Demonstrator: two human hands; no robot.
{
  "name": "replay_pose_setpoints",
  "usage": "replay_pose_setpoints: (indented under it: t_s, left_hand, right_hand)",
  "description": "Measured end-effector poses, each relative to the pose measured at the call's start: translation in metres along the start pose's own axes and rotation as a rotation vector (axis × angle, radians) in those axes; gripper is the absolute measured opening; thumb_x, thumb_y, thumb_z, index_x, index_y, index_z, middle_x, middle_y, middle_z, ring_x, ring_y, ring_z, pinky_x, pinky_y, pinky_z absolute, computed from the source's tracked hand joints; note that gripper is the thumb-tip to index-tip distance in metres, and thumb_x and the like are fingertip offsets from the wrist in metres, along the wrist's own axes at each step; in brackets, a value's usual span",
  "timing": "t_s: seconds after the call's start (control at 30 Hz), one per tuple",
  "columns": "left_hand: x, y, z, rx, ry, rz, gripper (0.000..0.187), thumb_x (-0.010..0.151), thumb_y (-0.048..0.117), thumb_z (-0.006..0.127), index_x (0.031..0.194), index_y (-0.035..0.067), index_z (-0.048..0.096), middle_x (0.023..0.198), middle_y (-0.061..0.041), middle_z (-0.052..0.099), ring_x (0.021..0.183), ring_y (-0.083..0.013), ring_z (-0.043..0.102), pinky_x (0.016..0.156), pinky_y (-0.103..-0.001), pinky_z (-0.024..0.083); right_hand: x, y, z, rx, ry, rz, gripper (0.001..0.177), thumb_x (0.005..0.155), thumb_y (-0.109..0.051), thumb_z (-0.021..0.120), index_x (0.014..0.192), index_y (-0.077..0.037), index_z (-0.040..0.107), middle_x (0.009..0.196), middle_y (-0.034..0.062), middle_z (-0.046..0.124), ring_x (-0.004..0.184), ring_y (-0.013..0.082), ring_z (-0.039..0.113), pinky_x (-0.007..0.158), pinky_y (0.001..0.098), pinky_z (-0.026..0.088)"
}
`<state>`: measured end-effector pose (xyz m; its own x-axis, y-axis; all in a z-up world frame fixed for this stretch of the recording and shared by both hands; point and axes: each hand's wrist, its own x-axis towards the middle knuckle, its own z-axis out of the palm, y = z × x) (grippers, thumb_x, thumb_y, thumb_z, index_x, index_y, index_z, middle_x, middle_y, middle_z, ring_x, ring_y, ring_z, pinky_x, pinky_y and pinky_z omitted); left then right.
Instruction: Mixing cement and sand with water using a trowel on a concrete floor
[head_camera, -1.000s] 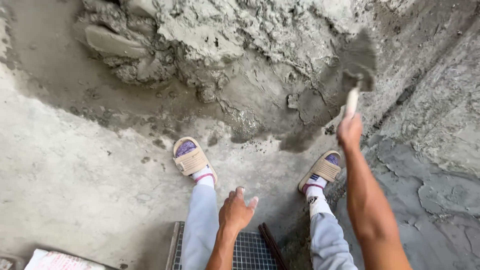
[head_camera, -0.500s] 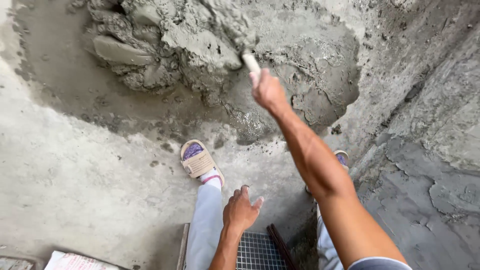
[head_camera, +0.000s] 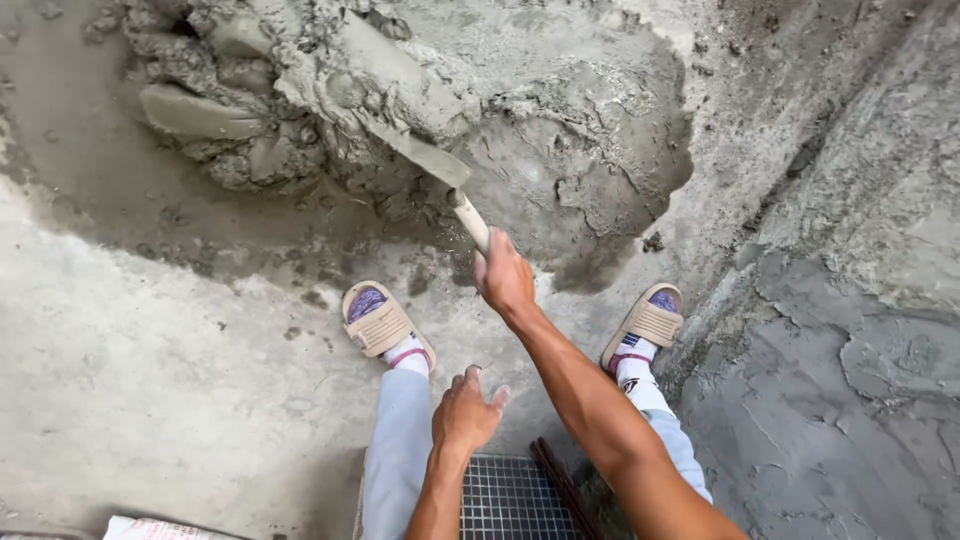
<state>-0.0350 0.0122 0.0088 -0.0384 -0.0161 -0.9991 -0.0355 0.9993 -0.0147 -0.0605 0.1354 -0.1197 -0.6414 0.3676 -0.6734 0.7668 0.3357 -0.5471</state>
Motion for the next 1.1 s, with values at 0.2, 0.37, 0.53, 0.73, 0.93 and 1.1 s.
replay_pose_setpoints:
  t_s: [0.2,0.37,0.53,0.73,0.93,1.1]
  left_hand:
    - [0.001,-0.001,0.017,-0.021,0.05,0.07,0.05,0.084,0.042,0.053,0.12,0.009,0.042,0.111,-0.013,0.055,0.099,-0.0305,0.057,0.083,-0.043,0.046]
    - [0.003,-0.004,0.025,-0.056,0.103,0.094,0.053,0.083,0.04,0.053,0.125,0.01,0.041,0.116,-0.012,0.054,0.104,-0.0299,0.055,0.086,-0.041,0.045]
    - [0.0,-0.003,0.026,-0.066,0.178,0.122,0.051,0.082,0.04,0.055,0.121,0.01,0.044,0.113,-0.013,0.056,0.1,-0.0305,0.057,0.084,-0.04,0.046]
    - [0.006,-0.021,0.034,0.023,0.328,0.071,0.041,0.083,0.038,0.052,0.112,0.01,0.048,0.103,-0.013,0.058,0.091,-0.0331,0.059,0.076,-0.043,0.048]
    - [-0.005,-0.018,0.017,0.006,0.182,0.038,0.044,0.085,0.038,0.052,0.116,0.007,0.045,0.107,-0.014,0.056,0.095,-0.0315,0.058,0.081,-0.043,0.047]
    - [-0.009,-0.022,0.016,0.001,0.183,0.059,0.049,0.086,0.04,0.05,0.12,0.007,0.043,0.107,-0.014,0.055,0.095,-0.0304,0.058,0.08,-0.042,0.048]
  right_hand:
    - [-0.084,0.084,0.004,0.273,0.166,0.267,0.037,0.075,-0.015,0.05,0.109,-0.001,0.053,0.085,0.0127,0.06,0.067,0.0226,0.055,0.059,0.0339,0.046]
    - [-0.123,0.136,0.006,1.001,0.355,0.874,0.022,0.091,-0.027,0.051,0.09,-0.007,0.043,0.056,0.0004,0.04,0.039,0.0097,0.037,0.033,0.0256,0.032]
    - [-0.083,0.203,0.053,1.406,0.462,1.013,0.017,0.088,-0.02,0.054,0.092,-0.008,0.042,0.058,-0.0005,0.039,0.04,0.0079,0.035,0.031,0.0229,0.031]
    - [-0.004,0.113,0.069,1.369,0.395,0.936,0.011,0.084,-0.01,0.051,0.089,-0.005,0.042,0.054,0.0024,0.041,0.037,0.0102,0.036,0.029,0.0247,0.03]
    - [0.081,-0.006,0.001,0.903,-0.106,0.663,0.019,0.088,-0.005,0.046,0.105,0.002,0.041,0.064,0.0052,0.051,0.037,0.0095,0.043,0.026,0.0204,0.039]
    - [0.093,-0.078,-0.004,0.359,-0.206,0.354,0.04,0.085,-0.003,0.053,0.121,0.006,0.037,0.096,0.0168,0.056,0.055,0.0147,0.055,0.041,0.0209,0.05]
